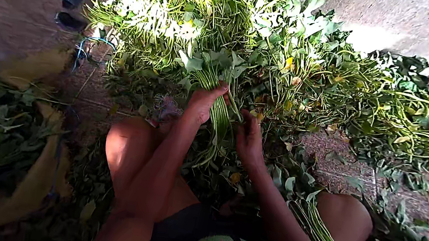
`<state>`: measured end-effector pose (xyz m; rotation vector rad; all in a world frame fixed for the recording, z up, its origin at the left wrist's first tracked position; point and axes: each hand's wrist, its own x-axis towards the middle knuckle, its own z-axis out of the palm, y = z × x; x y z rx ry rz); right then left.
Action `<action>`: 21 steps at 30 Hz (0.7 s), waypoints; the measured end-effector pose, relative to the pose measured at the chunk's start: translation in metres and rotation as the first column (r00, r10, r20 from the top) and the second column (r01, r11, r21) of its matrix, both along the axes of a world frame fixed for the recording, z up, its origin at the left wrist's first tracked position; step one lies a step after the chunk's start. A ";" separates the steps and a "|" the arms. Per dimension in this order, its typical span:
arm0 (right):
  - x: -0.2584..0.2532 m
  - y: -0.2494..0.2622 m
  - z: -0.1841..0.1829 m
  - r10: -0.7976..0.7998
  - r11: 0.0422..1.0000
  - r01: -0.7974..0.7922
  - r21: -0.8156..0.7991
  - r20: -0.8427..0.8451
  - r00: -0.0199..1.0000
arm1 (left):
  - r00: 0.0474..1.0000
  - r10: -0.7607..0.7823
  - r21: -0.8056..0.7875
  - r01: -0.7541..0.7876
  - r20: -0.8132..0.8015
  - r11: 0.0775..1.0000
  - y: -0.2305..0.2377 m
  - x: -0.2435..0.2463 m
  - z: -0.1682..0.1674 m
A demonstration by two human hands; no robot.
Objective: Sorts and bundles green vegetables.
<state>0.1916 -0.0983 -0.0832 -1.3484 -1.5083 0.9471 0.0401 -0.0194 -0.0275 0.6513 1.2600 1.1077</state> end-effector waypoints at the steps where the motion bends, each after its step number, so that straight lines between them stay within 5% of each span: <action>1: 0.000 0.003 0.004 0.016 1.000 -0.016 0.005 0.023 1.000 | 1.000 -0.014 0.004 0.014 0.009 1.000 -0.002 0.000 0.002; 5: -0.005 0.016 0.033 0.088 0.996 -0.087 -0.006 0.066 0.994 | 0.997 -0.065 -0.029 0.064 -0.036 0.998 -0.007 0.000 0.007; 13: 0.010 0.054 0.055 0.244 0.906 -0.262 -0.333 -0.096 0.965 | 0.965 -0.179 0.007 0.184 -0.193 0.983 -0.015 -0.003 0.015; 17: 0.013 0.039 0.051 0.292 0.868 -0.233 -0.437 0.071 0.954 | 0.996 0.049 0.059 -0.044 -0.072 0.997 -0.005 -0.017 0.015; 21: 0.040 0.004 0.004 0.259 0.852 -0.092 -0.515 0.263 0.929 | 0.969 0.238 0.158 -0.247 0.072 0.956 0.008 -0.049 0.028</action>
